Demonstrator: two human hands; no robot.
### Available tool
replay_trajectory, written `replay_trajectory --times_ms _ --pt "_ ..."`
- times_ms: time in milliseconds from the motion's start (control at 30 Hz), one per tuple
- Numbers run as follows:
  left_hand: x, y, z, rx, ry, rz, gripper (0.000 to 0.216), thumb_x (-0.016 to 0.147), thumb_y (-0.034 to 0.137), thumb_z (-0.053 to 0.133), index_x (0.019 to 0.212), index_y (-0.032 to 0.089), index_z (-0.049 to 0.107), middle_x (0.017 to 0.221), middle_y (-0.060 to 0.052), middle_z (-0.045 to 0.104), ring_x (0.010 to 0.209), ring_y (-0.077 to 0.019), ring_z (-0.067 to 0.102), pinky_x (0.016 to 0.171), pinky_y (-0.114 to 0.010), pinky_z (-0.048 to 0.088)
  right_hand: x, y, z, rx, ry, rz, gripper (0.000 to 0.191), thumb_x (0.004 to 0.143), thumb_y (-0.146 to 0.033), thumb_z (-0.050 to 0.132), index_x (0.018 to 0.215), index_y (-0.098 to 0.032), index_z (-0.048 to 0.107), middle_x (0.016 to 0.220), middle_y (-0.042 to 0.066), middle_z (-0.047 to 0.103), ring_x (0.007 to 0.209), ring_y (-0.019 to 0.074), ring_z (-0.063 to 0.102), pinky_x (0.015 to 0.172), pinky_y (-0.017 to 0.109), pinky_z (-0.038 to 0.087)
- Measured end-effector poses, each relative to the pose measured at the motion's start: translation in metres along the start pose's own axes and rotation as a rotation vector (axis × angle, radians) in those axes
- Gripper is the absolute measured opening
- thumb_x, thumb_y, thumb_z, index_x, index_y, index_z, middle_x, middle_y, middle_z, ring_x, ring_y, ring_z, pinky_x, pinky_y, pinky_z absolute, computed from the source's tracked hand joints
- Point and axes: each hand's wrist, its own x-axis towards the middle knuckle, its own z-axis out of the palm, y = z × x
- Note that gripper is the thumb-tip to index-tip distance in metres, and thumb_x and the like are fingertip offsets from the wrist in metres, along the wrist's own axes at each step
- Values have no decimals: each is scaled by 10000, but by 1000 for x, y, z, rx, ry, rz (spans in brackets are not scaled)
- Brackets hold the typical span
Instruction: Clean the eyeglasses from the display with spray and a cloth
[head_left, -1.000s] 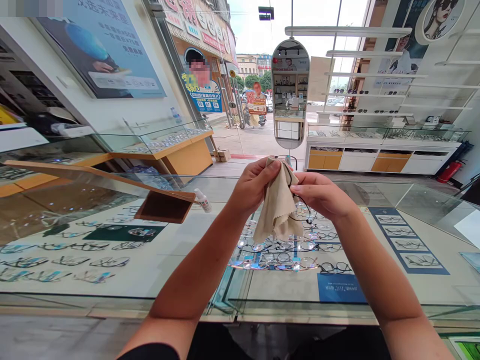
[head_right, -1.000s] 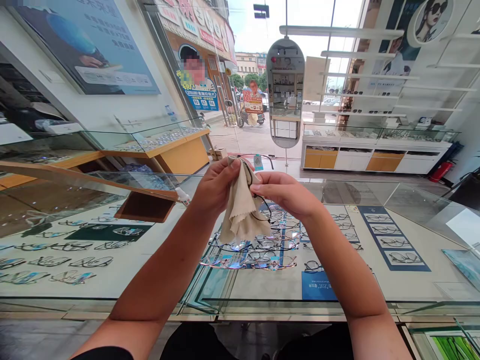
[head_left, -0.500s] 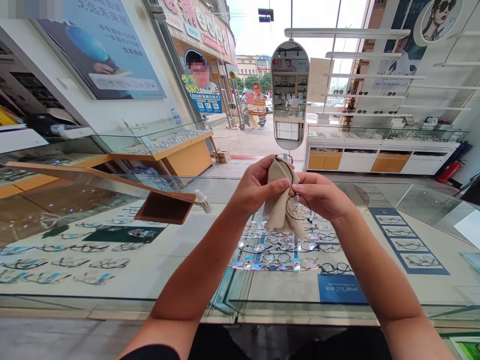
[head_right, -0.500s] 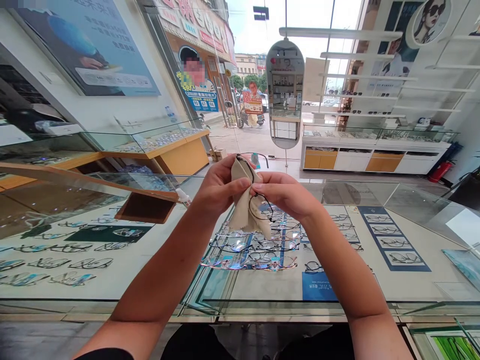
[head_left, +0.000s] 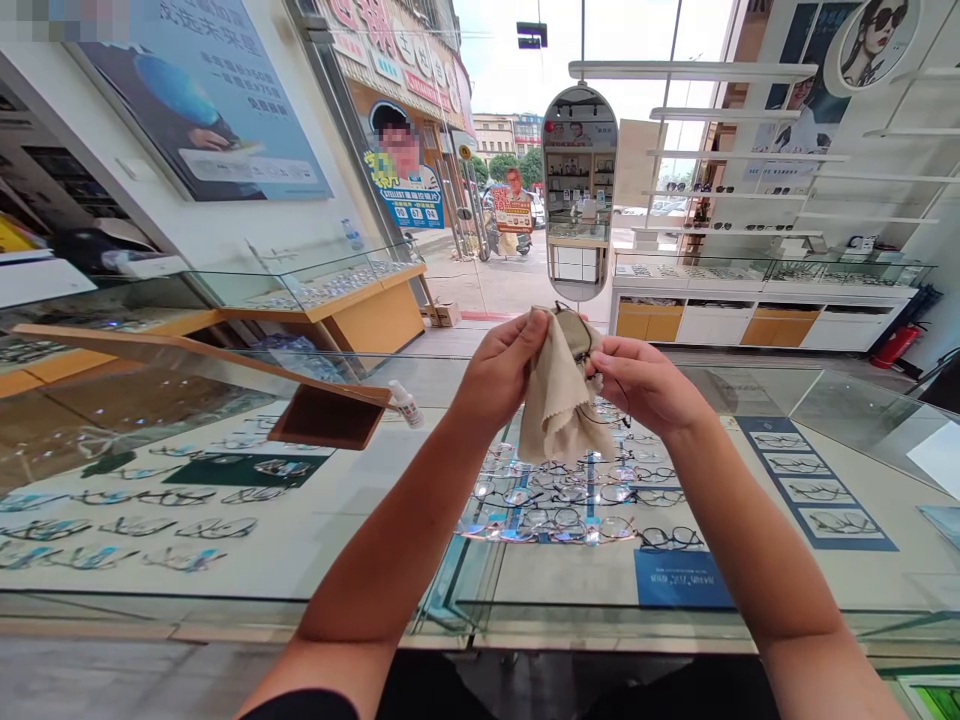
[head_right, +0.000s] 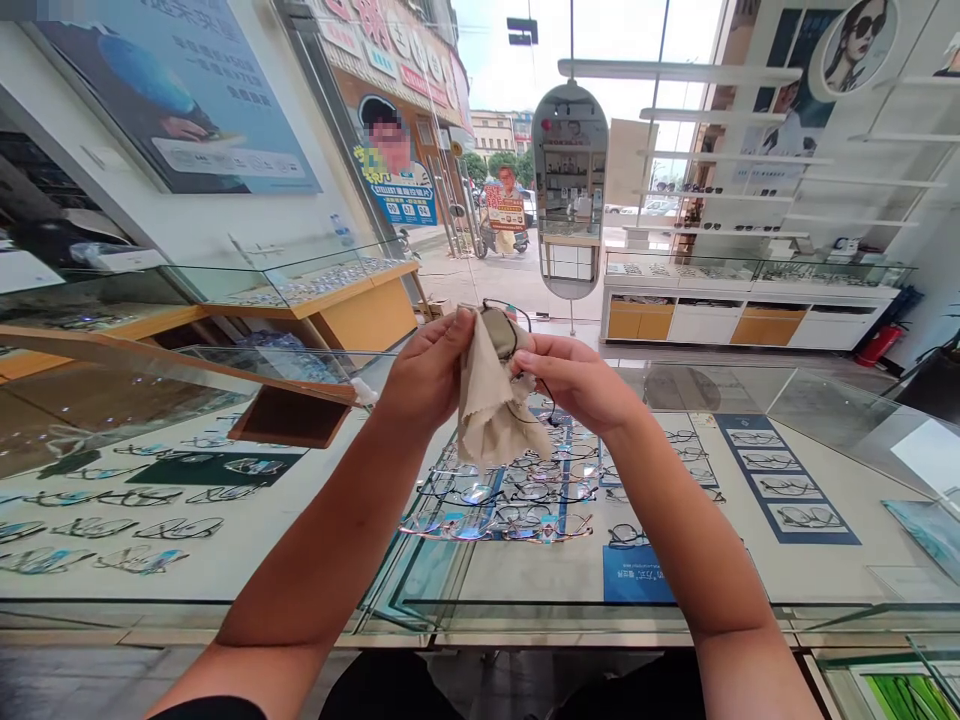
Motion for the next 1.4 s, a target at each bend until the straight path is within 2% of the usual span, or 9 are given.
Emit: replay_trajectory --times_ms 167,333,467,633,800,933,1033,1200,1400 --pt "8 0 -10 -61 59 21 429 792 598 861 832 187 748 778 -55 761 895 -247 789 739 -331 645 0 -5 -6 34 131 -26 280 726 -402 863 760 -212 661 821 -7 567 701 116 451 658 257 446" --pt "13 -5 -18 -47 173 14 396 834 565 827 864 178 749 802 -63 764 965 -261 787 788 -343 648 0 -8 -12 -8 220 -66 246 748 -409 811 775 -233 640 885 1 564 817 139 505 780 274 492" --pt "16 -6 -20 -51 234 23 387 840 550 810 878 170 744 804 -67 763 988 -270 784 814 -347 652 2 -8 -18 -103 319 -156 239 758 -417 777 757 -247 610 938 16 577 904 164 533 857 312 483" --pt "15 -6 -17 -85 289 25 362 849 513 808 912 164 736 821 -68 762 1005 -265 778 836 -344 653 2 -3 -15 -450 466 -364 180 843 -390 722 781 -250 627 1039 39 603 1015 185 560 922 348 453" --pt "7 -11 -4 -127 204 -22 372 870 515 799 973 165 730 906 -86 775 1045 -267 766 860 -352 650 2 7 -1 -988 551 -508 151 952 -319 616 820 -264 568 947 48 647 955 224 585 911 407 446" --pt "-1 -13 7 -169 158 -48 337 918 497 761 1037 184 718 962 -80 782 1088 -252 756 898 -350 642 7 21 8 -1451 593 -452 145 1014 -248 520 881 -240 576 964 95 674 923 257 578 871 431 404" --pt "-6 -19 15 -196 172 -38 355 924 509 760 1073 192 706 1001 -72 786 1109 -245 748 922 -352 634 11 32 12 -1675 591 -373 204 1057 -223 445 943 -201 614 1009 136 671 930 268 573 846 423 388" --pt "-9 -36 25 -156 167 47 432 876 607 788 989 196 715 916 -49 770 1124 -237 735 943 -323 613 16 47 8 -1847 660 -415 233 1052 -139 417 970 -174 632 989 140 669 910 271 555 824 408 396" --pt "-8 -45 23 -65 124 78 477 905 666 725 1015 203 749 919 -52 765 1021 -219 739 845 -309 610 19 49 0 -1779 728 -538 218 1067 -189 422 921 -206 584 995 135 664 920 266 554 812 407 412"
